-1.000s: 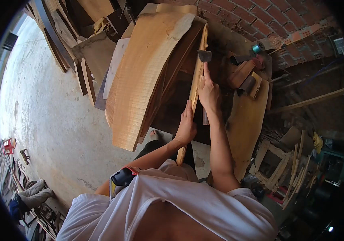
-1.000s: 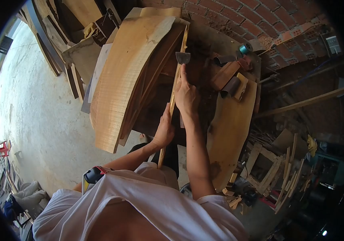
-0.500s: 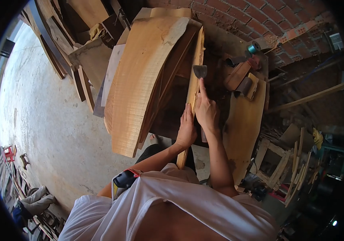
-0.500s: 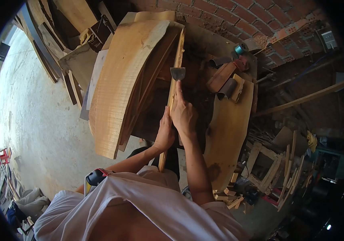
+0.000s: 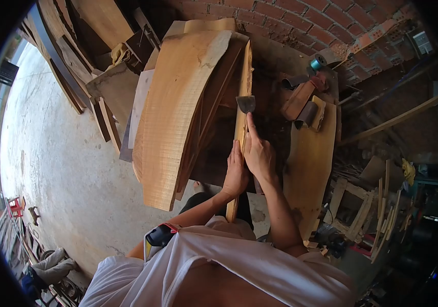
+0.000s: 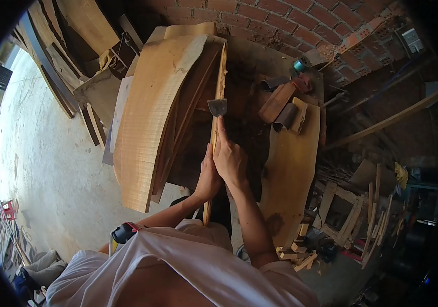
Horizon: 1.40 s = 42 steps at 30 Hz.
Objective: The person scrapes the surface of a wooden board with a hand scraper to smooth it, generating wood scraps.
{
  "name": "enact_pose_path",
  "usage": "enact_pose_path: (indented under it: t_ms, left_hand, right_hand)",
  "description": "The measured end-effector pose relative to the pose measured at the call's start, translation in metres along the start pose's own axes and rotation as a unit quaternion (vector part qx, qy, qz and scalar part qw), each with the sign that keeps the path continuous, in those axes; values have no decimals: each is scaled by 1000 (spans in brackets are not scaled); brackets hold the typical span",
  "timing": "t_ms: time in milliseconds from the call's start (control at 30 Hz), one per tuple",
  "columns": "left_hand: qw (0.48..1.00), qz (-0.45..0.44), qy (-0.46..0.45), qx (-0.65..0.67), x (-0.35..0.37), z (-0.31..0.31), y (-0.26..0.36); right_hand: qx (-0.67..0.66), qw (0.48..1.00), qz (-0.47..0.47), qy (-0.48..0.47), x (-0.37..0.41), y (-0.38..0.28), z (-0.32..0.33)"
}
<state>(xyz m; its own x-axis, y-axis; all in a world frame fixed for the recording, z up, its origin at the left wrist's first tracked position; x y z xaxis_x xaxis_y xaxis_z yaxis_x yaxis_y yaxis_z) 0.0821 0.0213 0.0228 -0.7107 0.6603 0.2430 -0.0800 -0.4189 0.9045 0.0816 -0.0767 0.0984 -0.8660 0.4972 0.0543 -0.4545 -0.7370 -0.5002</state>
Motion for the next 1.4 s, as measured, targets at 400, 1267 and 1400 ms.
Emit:
enact_pose_path:
  t_ms: [400,1267,1400]
  left_hand:
    - [999,-22,7,-23,0,0,-1]
    - [1000,9,-25,7,-7,-1,-1]
    - [1000,-1,-8,11,-10,-6,-6]
  right_hand:
    - [-39,999,-6,22,-45,10,15]
    - [-11,1000,0,13,-44,5,16]
    - [-17,1000,3,15,-5,1,8]
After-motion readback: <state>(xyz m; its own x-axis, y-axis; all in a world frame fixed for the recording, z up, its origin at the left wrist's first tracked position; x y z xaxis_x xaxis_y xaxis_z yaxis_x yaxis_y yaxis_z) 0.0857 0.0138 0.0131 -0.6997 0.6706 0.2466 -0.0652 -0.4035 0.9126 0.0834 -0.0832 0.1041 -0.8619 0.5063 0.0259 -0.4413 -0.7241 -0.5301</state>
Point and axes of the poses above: each hand's wrist, its own x-axis away from the middle knuckle, its own z-axis out of the back of the hand, y = z × x, the point moved 8 cm from there along -x, towards the middle knuckle, and after that the axes turned 12 degrees about z, right-handed, at the moved point
